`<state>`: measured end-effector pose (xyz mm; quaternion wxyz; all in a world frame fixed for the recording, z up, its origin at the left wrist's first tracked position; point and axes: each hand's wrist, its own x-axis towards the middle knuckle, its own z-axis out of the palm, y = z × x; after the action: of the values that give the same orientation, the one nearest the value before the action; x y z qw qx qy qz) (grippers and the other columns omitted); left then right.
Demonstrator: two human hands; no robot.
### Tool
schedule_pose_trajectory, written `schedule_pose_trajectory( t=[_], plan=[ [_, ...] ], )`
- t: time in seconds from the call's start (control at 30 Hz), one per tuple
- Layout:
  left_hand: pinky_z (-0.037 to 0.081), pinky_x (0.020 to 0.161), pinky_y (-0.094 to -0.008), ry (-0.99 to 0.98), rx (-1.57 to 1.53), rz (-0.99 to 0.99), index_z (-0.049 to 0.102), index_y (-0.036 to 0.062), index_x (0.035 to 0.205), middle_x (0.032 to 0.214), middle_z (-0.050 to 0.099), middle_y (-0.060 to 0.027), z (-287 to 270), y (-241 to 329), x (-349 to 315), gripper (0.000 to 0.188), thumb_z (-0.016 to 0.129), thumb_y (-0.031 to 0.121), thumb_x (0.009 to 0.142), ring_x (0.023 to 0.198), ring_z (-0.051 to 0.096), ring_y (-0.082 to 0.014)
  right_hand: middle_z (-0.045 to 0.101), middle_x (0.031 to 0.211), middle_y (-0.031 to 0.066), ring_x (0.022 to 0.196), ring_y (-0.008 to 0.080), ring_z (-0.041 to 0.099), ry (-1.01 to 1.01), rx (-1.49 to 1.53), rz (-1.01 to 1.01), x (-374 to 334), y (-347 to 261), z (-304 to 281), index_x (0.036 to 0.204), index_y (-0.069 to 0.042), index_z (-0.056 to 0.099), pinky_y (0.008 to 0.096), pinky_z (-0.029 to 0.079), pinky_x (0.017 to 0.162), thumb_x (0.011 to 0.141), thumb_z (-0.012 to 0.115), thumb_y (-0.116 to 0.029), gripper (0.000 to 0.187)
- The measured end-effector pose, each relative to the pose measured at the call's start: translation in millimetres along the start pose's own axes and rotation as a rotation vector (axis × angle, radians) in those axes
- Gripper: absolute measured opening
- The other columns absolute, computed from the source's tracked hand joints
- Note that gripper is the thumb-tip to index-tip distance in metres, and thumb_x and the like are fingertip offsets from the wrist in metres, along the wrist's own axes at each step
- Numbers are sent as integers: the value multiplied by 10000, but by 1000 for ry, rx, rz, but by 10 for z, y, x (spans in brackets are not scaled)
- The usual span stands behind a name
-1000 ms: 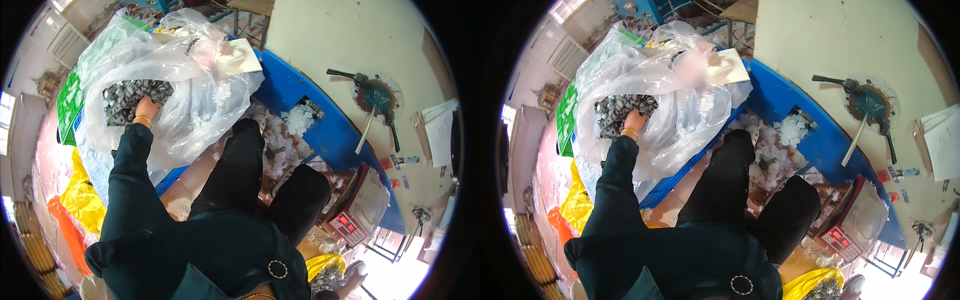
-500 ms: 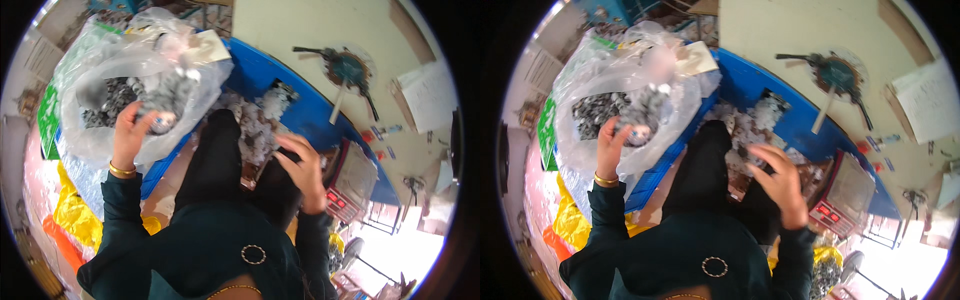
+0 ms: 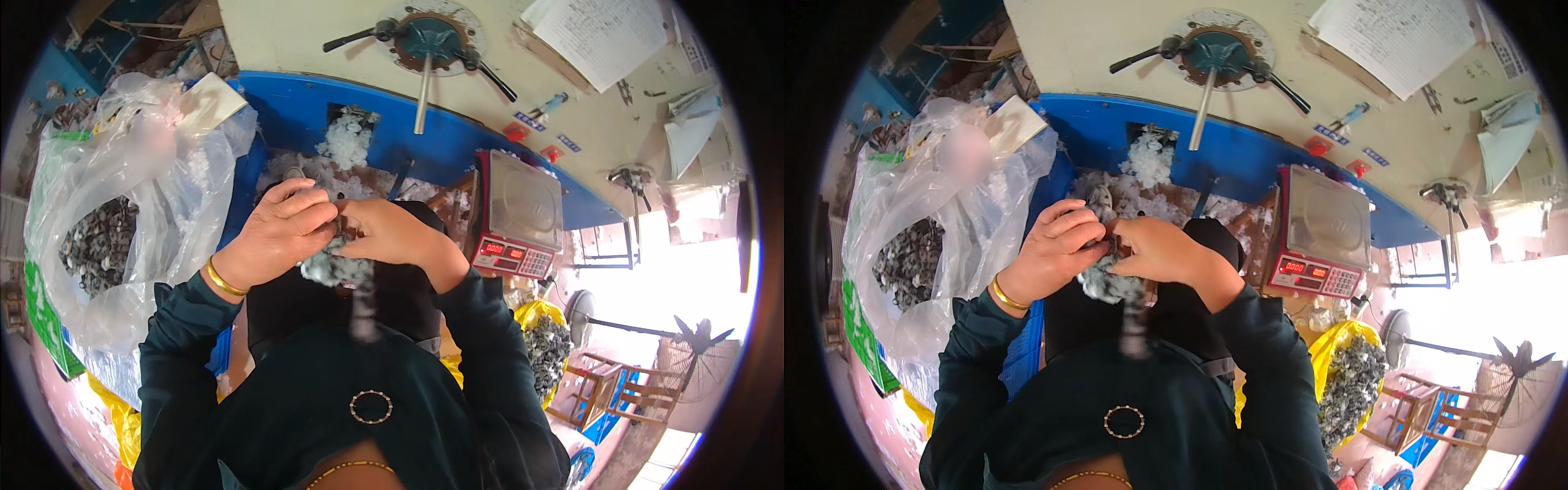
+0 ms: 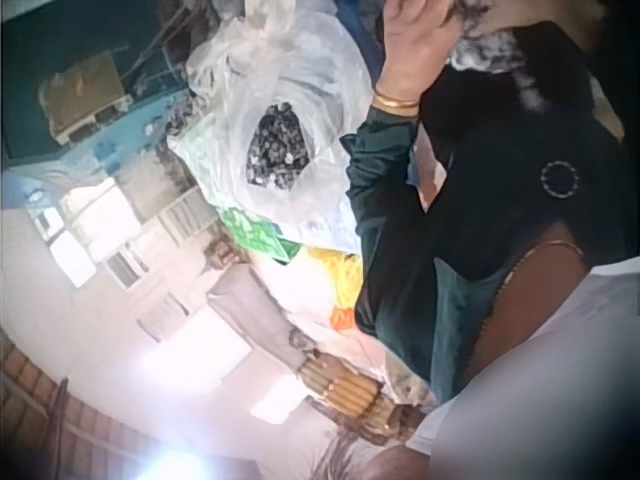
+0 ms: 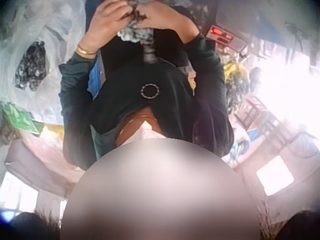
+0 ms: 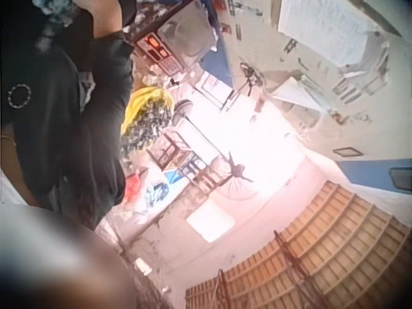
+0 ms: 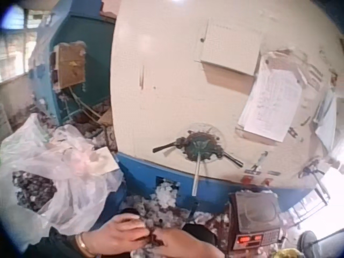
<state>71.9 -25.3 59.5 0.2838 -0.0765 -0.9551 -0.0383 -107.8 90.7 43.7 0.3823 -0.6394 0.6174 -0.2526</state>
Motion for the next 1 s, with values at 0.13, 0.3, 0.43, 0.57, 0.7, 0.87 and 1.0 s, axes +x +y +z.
schedule_pose_trajectory(
  t=[0.13, 0.3, 0.43, 0.57, 0.7, 0.87, 1.0],
  plan=[
    [426, 964, -382, 99, -246, -273, 703, 97, 965, 1093, 546, -72, 187, -79, 7, 267, 739, 181, 714, 1066, 534, -243, 621, 785, 146, 696, 244, 585, 106, 176, 99, -25, 319, -19, 940, 23, 584, 348, 463, 644, 691, 729, -139, 331],
    [382, 997, -305, 180, -1746, -1004, 397, 14, 1347, 1278, 496, -72, 627, -21, -22, 549, 653, 167, 886, 1168, 470, -139, 638, 810, 130, 715, 226, 605, 346, 180, 63, -22, 166, -8, 967, -5, 576, 332, 477, 655, 691, 746, -133, 348],
    [474, 803, -281, 401, -1775, -1116, 593, 43, 1089, 981, 625, -15, 836, -70, 126, 231, 572, 204, 925, 865, 592, -117, 636, 806, 89, 672, 168, 599, 231, 246, -92, -39, 196, 5, 1126, -33, 550, 305, 469, 600, 769, 750, -202, 442],
    [452, 833, -276, 389, -1756, -1068, 599, 32, 1102, 1034, 626, -29, 797, -23, 263, 280, 482, 248, 968, 923, 578, -121, 608, 792, 52, 551, 76, 501, 424, 451, 87, -102, 115, -96, 1093, 13, 522, 235, 429, 513, 905, 611, -85, 229],
    [395, 948, -275, 288, -1462, -991, 424, 5, 1308, 1173, 552, -42, 905, 138, 277, 426, 442, 299, 1000, 1072, 504, -121, 623, 815, 68, 656, 83, 559, 497, 629, -70, 44, 315, -27, 1089, 42, 524, 245, 452, 551, 848, 642, -67, 289],
    [399, 943, -276, 169, -1547, -935, 371, 1, 1359, 1143, 559, -59, 869, 91, 291, 478, 412, 326, 1011, 1051, 516, -132, 587, 789, 47, 600, 97, 542, 431, 725, 3, -15, 368, -43, 1025, 17, 527, 246, 433, 532, 856, 628, -62, 212],
    [426, 917, -281, 234, -1594, -952, 525, -5, 1248, 1104, 613, -80, 1001, 80, 272, 443, 344, 329, 1020, 1023, 559, -144, 548, 731, 34, 560, 98, 532, 427, 1173, -106, -34, 421, 39, 982, 0, 509, 240, 415, 496, 881, 608, -73, 159]
  ],
)
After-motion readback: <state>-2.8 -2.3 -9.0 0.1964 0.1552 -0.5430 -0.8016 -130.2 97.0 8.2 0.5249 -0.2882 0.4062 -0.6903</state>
